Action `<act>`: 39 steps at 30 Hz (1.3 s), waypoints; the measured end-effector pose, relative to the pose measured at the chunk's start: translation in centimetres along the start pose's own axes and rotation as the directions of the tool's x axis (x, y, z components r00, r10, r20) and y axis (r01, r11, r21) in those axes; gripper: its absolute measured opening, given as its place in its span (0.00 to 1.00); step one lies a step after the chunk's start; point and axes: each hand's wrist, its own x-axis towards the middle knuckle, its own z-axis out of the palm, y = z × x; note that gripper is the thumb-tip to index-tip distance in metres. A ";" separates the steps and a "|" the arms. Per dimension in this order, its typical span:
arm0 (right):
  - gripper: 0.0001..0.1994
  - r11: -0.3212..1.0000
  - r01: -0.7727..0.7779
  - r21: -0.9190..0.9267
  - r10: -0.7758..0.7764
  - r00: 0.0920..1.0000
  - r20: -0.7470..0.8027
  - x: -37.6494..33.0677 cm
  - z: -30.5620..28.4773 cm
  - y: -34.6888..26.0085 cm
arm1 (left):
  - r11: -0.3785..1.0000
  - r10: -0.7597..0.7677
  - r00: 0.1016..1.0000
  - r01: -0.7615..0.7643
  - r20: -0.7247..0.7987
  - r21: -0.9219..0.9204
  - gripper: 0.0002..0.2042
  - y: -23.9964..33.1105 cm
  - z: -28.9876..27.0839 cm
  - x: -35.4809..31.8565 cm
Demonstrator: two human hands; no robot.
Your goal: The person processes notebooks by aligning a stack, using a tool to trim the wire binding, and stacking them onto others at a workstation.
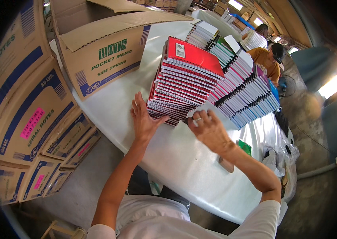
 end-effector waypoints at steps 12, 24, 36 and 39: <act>0.21 0.921 0.292 -0.257 -0.298 0.954 0.015 -1.5 0.7 3.5 | 0.978 -0.011 0.999 0.019 0.038 -0.209 0.63 0.2 0.5 0.9; 0.20 0.993 0.108 -0.047 -0.108 0.994 -0.004 -1.1 -0.9 2.8 | 0.990 0.053 0.998 -0.058 -0.045 -0.126 0.60 1.2 0.0 0.9; 0.17 0.999 -0.002 -0.034 0.007 0.988 0.153 -1.3 0.1 0.8 | 0.965 -0.021 0.998 0.035 0.055 -0.259 0.61 0.5 0.3 1.1; 0.16 0.998 -0.055 -0.037 0.059 0.988 0.146 -0.4 -0.9 -0.1 | 0.953 -0.003 1.000 0.008 0.017 -0.304 0.60 0.5 0.0 1.1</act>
